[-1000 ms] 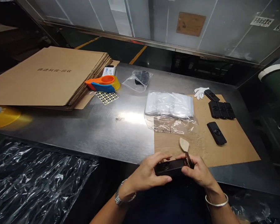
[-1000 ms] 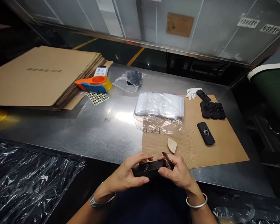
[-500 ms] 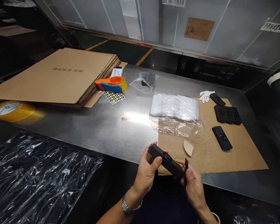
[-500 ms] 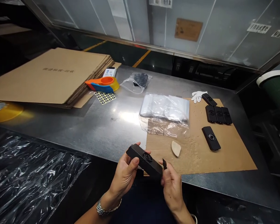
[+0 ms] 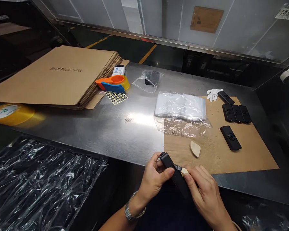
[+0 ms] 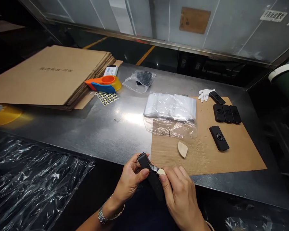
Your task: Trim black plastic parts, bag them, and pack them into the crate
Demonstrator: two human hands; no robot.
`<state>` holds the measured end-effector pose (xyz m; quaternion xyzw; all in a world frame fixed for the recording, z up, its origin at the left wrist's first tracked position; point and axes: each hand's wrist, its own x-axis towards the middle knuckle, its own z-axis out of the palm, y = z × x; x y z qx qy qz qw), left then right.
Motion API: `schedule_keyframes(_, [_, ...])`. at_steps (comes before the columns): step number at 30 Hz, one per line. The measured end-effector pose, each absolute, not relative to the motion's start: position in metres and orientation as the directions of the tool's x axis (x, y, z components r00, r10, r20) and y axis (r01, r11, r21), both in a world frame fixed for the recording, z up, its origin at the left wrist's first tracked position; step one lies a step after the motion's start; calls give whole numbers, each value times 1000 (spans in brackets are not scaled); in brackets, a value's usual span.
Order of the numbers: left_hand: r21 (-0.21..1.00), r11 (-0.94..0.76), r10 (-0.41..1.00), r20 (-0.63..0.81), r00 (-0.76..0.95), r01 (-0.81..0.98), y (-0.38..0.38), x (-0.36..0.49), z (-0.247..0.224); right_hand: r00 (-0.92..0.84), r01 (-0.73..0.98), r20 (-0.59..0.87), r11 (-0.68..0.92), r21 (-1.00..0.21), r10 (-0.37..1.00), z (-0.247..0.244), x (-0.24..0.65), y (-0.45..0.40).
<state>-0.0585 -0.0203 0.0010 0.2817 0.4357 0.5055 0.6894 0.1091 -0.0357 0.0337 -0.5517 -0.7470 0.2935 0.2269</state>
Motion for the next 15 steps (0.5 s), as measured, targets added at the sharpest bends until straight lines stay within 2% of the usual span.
schedule_keyframes(15, [842, 347, 936, -339, 94, -413, -23, -56, -3, -288, 770, 34, 252, -586, 957, 34, 110, -37])
